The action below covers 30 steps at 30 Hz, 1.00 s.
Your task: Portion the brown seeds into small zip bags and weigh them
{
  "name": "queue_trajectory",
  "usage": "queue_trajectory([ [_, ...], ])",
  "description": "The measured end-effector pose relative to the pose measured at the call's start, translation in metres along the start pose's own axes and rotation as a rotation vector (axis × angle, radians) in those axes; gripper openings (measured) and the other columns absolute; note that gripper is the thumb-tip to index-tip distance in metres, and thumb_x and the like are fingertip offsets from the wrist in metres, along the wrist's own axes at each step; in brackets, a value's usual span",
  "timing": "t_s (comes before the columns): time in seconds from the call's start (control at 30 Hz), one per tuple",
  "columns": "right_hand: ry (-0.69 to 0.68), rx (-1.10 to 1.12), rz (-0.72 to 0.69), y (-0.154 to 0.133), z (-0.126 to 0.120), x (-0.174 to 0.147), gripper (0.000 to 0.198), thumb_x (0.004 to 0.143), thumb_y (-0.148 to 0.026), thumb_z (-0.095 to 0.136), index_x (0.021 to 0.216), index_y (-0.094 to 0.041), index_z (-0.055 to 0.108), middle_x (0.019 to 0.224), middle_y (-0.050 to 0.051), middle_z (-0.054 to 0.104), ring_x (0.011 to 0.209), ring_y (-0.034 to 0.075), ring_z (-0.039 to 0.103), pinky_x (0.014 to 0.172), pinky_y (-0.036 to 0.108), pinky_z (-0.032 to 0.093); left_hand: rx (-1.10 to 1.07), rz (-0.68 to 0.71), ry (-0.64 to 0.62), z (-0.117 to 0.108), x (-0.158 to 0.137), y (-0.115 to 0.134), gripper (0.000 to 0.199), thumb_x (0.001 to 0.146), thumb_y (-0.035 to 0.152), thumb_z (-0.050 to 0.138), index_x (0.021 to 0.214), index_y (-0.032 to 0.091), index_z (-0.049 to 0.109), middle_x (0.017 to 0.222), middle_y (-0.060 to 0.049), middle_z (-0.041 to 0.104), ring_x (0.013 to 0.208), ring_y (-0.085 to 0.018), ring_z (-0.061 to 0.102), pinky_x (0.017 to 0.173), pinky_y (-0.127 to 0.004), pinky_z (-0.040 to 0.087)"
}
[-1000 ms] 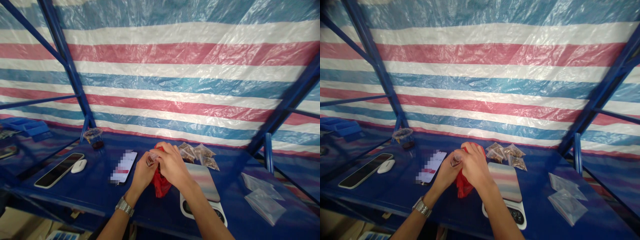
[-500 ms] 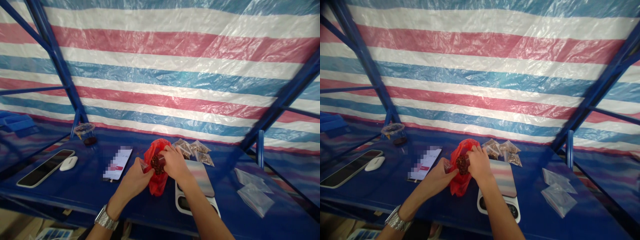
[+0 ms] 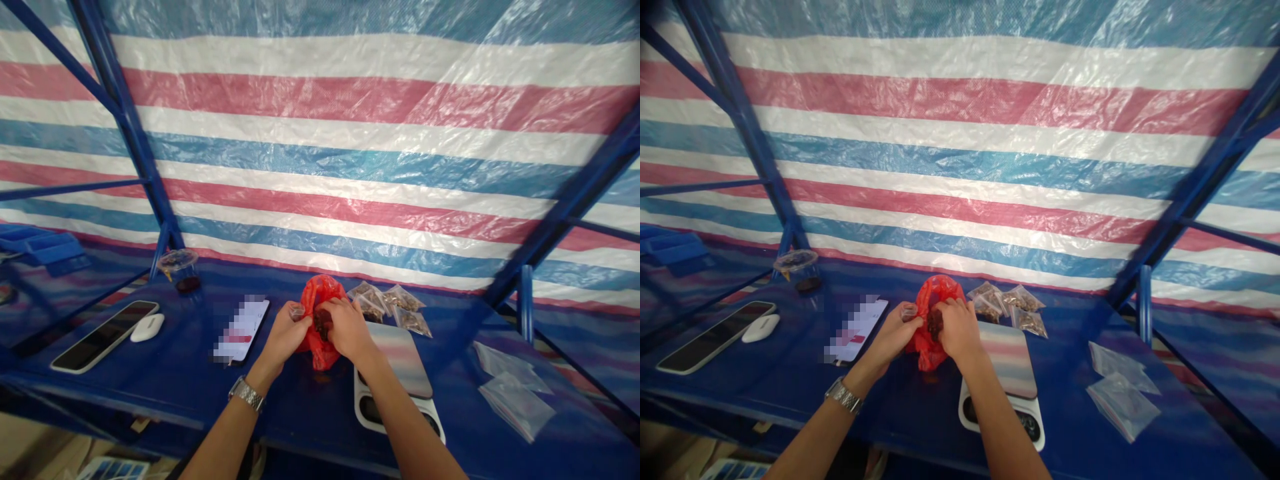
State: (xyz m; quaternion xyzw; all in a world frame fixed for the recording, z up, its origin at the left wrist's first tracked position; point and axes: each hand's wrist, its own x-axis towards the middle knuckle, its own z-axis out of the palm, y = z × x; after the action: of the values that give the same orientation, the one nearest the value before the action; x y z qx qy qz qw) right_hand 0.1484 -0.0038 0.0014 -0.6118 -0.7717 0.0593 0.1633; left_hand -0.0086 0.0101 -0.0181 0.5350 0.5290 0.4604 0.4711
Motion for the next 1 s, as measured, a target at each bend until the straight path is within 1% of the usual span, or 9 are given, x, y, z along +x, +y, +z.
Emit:
queue_trajectory([
  [0.17,-0.047,0.025,-0.097,0.006,-0.009,-0.005,0.056,0.069,0.003,0.059,0.115,-0.024,0.074,0.120,0.005,0.076,0.118,0.025,0.060,0.100,0.039,0.030,0.025,-0.007,0.082,-0.006,0.002,-0.001,0.015,0.077,0.012,0.059,0.089,0.020,0.059,0.079,0.002,0.065,0.076,-0.016,0.063,0.071,-0.027,0.046],
  [0.27,-0.042,-0.009,-0.132,0.007,-0.011,-0.008,0.054,0.070,0.002,0.061,0.116,-0.023,0.075,0.121,0.006,0.076,0.118,0.026,0.060,0.103,0.040,0.029,0.070,-0.002,0.121,-0.009,-0.004,-0.002,0.021,0.073,0.007,0.060,0.090,0.020,0.057,0.079,0.003,0.064,0.076,-0.016,0.062,0.072,-0.027,0.045],
  [0.37,-0.042,0.021,-0.124,0.005,-0.008,-0.011,0.049,0.075,-0.001,0.063,0.117,-0.024,0.075,0.119,0.007,0.076,0.117,0.026,0.064,0.104,0.040,0.032,0.108,0.000,0.080,-0.010,-0.015,0.000,0.023,0.071,0.005,0.062,0.088,0.020,0.057,0.073,0.004,0.063,0.070,-0.016,0.061,0.069,-0.027,0.045],
  [0.5,-0.027,0.170,-0.081,0.003,-0.002,-0.012,0.041,0.080,-0.003,0.064,0.112,-0.026,0.077,0.113,0.004,0.080,0.113,0.025,0.070,0.106,0.041,0.037,0.114,0.019,0.006,-0.011,-0.023,0.005,0.022,0.074,0.008,0.058,0.092,0.020,0.058,0.076,0.002,0.066,0.071,-0.017,0.065,0.067,-0.028,0.048],
  [0.67,-0.014,0.471,-0.024,0.013,0.002,-0.009,0.037,0.084,-0.006,0.064,0.113,-0.024,0.078,0.105,0.004,0.083,0.101,0.023,0.076,0.100,0.036,0.049,0.158,0.129,0.043,-0.014,-0.016,0.007,0.017,0.077,0.012,0.059,0.089,0.021,0.055,0.076,0.004,0.060,0.071,-0.016,0.061,0.071,-0.029,0.047],
  [0.77,-0.007,0.657,-0.023,0.017,-0.007,-0.007,0.035,0.085,-0.008,0.062,0.115,-0.022,0.076,0.106,0.005,0.082,0.096,0.022,0.076,0.092,0.035,0.055,0.214,0.245,0.058,-0.016,-0.015,0.003,0.009,0.081,0.019,0.063,0.086,0.022,0.056,0.078,0.004,0.057,0.074,-0.016,0.057,0.074,-0.029,0.045],
  [0.83,0.008,0.725,-0.061,0.014,-0.018,-0.007,0.034,0.087,-0.009,0.062,0.116,-0.021,0.075,0.112,0.006,0.081,0.101,0.022,0.075,0.094,0.036,0.055,0.249,0.289,0.065,-0.015,-0.015,0.001,0.006,0.084,0.023,0.063,0.085,0.023,0.057,0.079,0.003,0.058,0.074,-0.017,0.056,0.073,-0.029,0.044],
  [0.93,0.080,0.703,-0.125,0.003,-0.034,-0.008,0.033,0.088,-0.011,0.064,0.116,-0.024,0.075,0.121,0.005,0.078,0.113,0.023,0.071,0.103,0.038,0.051,0.273,0.319,0.068,-0.013,-0.017,-0.001,0.006,0.087,0.027,0.063,0.084,0.023,0.060,0.080,0.001,0.061,0.074,-0.018,0.058,0.071,-0.029,0.045],
  [1.0,0.144,0.575,-0.151,-0.008,-0.039,-0.009,0.034,0.088,-0.010,0.066,0.117,-0.026,0.076,0.121,0.005,0.077,0.116,0.023,0.068,0.106,0.040,0.046,0.274,0.335,0.060,-0.011,-0.017,-0.001,0.006,0.088,0.028,0.063,0.085,0.023,0.061,0.083,-0.001,0.065,0.076,-0.019,0.060,0.072,-0.030,0.046],
])
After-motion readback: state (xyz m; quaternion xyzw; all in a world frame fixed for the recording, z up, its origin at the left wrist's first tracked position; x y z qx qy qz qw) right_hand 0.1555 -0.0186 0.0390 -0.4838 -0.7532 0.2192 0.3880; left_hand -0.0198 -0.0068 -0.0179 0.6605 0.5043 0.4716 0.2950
